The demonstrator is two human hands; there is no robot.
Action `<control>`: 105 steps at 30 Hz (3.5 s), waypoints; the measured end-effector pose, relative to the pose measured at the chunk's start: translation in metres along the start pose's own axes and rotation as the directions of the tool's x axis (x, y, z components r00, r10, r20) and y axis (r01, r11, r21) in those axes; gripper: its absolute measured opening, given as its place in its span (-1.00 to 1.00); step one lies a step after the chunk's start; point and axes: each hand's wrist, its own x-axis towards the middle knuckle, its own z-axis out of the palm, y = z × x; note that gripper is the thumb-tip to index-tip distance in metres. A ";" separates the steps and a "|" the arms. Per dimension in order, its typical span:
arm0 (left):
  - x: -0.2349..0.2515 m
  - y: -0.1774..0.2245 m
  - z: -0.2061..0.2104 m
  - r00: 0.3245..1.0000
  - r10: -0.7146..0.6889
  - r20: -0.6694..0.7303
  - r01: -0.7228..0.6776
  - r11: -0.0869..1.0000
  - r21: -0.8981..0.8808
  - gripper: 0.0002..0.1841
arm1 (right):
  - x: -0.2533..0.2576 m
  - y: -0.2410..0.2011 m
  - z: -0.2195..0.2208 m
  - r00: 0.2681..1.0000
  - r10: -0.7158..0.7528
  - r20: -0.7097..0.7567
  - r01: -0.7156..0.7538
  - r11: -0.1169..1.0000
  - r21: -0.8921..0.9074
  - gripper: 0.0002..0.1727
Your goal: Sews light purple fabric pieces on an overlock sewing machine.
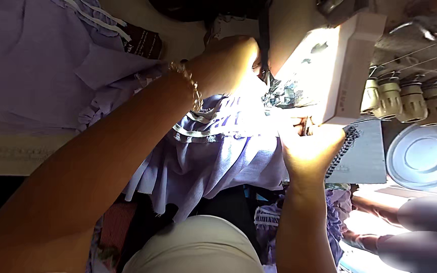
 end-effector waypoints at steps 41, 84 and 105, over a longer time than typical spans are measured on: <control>-0.195 -0.009 0.010 0.699 -0.215 -0.682 0.467 0.860 0.207 -0.59 | -0.092 -0.017 0.024 0.815 0.284 0.504 -0.578 0.357 0.734 -0.87; -0.081 0.064 0.035 0.842 -0.005 -0.540 0.032 0.999 0.040 -0.63 | -0.023 -0.025 0.021 0.982 0.186 0.040 -0.190 0.970 0.152 -0.38; -0.092 0.115 0.092 0.836 0.176 -0.520 0.178 0.809 0.560 -0.73 | -0.006 -0.010 0.000 0.998 0.066 -0.016 -0.065 0.997 0.028 -0.68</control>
